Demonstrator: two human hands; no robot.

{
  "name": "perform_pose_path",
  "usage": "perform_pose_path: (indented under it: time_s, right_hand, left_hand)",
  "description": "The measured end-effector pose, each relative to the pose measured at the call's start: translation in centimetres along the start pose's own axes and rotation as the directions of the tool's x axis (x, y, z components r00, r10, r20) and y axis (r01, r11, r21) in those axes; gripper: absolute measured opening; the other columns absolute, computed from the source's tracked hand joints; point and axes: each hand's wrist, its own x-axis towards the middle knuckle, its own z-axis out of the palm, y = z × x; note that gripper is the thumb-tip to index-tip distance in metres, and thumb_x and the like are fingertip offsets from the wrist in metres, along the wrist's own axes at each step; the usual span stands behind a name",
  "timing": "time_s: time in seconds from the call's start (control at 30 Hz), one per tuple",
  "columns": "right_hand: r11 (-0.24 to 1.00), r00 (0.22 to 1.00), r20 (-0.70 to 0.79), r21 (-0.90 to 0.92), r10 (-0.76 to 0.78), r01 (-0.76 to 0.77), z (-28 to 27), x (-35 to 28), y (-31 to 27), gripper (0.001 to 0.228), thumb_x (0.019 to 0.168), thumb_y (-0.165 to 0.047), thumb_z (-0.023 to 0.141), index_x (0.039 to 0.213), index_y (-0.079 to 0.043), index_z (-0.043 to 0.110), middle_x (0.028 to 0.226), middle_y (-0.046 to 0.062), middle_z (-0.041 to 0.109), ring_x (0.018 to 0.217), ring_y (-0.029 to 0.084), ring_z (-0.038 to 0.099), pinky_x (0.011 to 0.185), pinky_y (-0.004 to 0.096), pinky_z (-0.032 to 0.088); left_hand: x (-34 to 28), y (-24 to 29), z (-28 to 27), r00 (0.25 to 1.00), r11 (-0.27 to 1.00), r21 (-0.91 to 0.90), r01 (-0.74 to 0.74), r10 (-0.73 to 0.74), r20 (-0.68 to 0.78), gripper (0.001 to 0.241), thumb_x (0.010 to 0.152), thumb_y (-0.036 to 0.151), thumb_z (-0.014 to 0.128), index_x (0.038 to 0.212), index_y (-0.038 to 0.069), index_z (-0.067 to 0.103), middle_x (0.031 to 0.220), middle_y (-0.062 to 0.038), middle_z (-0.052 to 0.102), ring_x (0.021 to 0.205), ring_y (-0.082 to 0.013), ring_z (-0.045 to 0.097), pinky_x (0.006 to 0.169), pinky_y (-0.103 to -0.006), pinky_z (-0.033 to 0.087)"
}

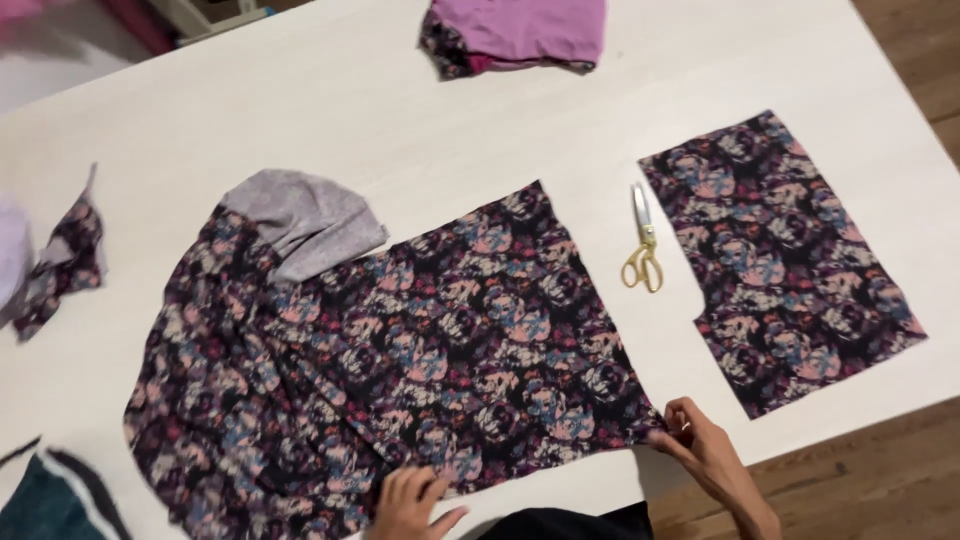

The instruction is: The person uses gold-handled scissors to cut a floral-patterned fabric using a pair of dark green shorts as a template. They trim the fabric along the shorts' outline, remove the shorts, and then cut a separate rectangular piece from the same fabric. The person then flips the fabric and cuts another piece using the shorts as a guide.

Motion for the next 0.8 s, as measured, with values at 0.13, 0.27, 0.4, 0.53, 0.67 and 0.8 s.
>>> perform_pose_path:
  time_s: [0.13, 0.27, 0.4, 0.53, 0.67, 0.8]
  right_hand:
    - [0.977, 0.951, 0.246, -0.058, -0.186, 0.206, -0.5, 1.0, 2.3, 0.054, 0.086, -0.017, 0.09, 0.136, -0.021, 0.071, 0.116, 0.004, 0.057, 0.108, 0.019, 0.068, 0.095, 0.032, 0.058]
    - [0.906, 0.929, 0.079, -0.204, -0.361, 0.37, 0.1, 2.7, 5.2, 0.024, 0.084, -0.005, 0.087, 0.103, -0.018, 0.081, 0.102, 0.004, 0.063, 0.094, 0.018, 0.073, 0.08, 0.031, 0.058]
    - [0.883, 0.933, 0.036, -0.314, -0.357, 0.35, -2.5, 4.0, 6.6, 0.027, 0.082, -0.019, 0.089, 0.109, -0.022, 0.087, 0.109, 0.001, 0.066, 0.088, 0.017, 0.07, 0.07, 0.031, 0.057]
    - [0.943, 0.935, 0.159, -0.052, -0.318, 0.329, -6.3, 4.1, 3.2, 0.028, 0.09, -0.013, 0.079, 0.116, -0.012, 0.087, 0.116, 0.006, 0.08, 0.1, 0.02, 0.077, 0.088, 0.033, 0.062]
    - [0.925, 0.889, 0.259, 0.132, -0.379, 0.356, -9.7, 5.1, -4.6, 0.025, 0.093, -0.01, 0.074, 0.111, -0.006, 0.09, 0.104, 0.013, 0.096, 0.097, 0.024, 0.086, 0.086, 0.038, 0.071]
    - [0.834, 0.813, 0.264, 0.366, -0.519, 0.413, -11.0, 10.5, -12.5, 0.02, 0.095, -0.006, 0.07, 0.107, 0.0, 0.085, 0.102, 0.018, 0.088, 0.098, 0.029, 0.082, 0.091, 0.047, 0.068]
  left_hand:
    - [-8.4, -2.7, -1.1, 0.983, 0.966, 0.231, 0.115, -0.077, -0.166, 0.057, 0.094, 0.069, 0.071, 0.126, 0.023, 0.072, 0.132, -0.005, 0.064, 0.125, -0.0275, 0.061, 0.108, -0.0491, 0.05]
    - [-10.0, -3.0, -2.9, 0.965, 0.943, 0.216, 0.253, -0.23, -0.125, 0.027, 0.095, 0.031, 0.076, 0.119, 0.018, 0.079, 0.136, -0.004, 0.071, 0.133, -0.0264, 0.063, 0.114, -0.0495, 0.053]
    - [-8.2, -2.7, -5.0, 0.939, 0.955, 0.231, 0.188, -0.106, -0.326, 0.013, 0.103, 0.012, 0.065, 0.104, 0.004, 0.076, 0.124, -0.008, 0.075, 0.129, -0.0293, 0.067, 0.115, -0.0528, 0.051]
    - [-7.1, -4.4, -6.7, 0.821, 0.881, -0.083, 0.465, -0.464, -0.333, 0.016, 0.104, 0.015, 0.062, 0.112, 0.008, 0.073, 0.103, -0.008, 0.08, 0.099, -0.0274, 0.076, 0.096, -0.0396, 0.063]
    - [-2.2, -7.4, -10.9, 0.88, 0.908, -0.206, 0.366, -0.41, -0.241, 0.025, 0.108, 0.031, 0.055, 0.113, 0.01, 0.068, 0.104, -0.009, 0.076, 0.081, -0.0222, 0.077, 0.063, -0.0324, 0.072]
    - [6.2, -10.2, -17.5, 0.928, 0.939, -0.067, 0.338, -0.344, -0.145, 0.04, 0.091, 0.046, 0.08, 0.114, 0.015, 0.073, 0.122, -0.011, 0.079, 0.112, -0.0272, 0.08, 0.086, -0.0399, 0.071]
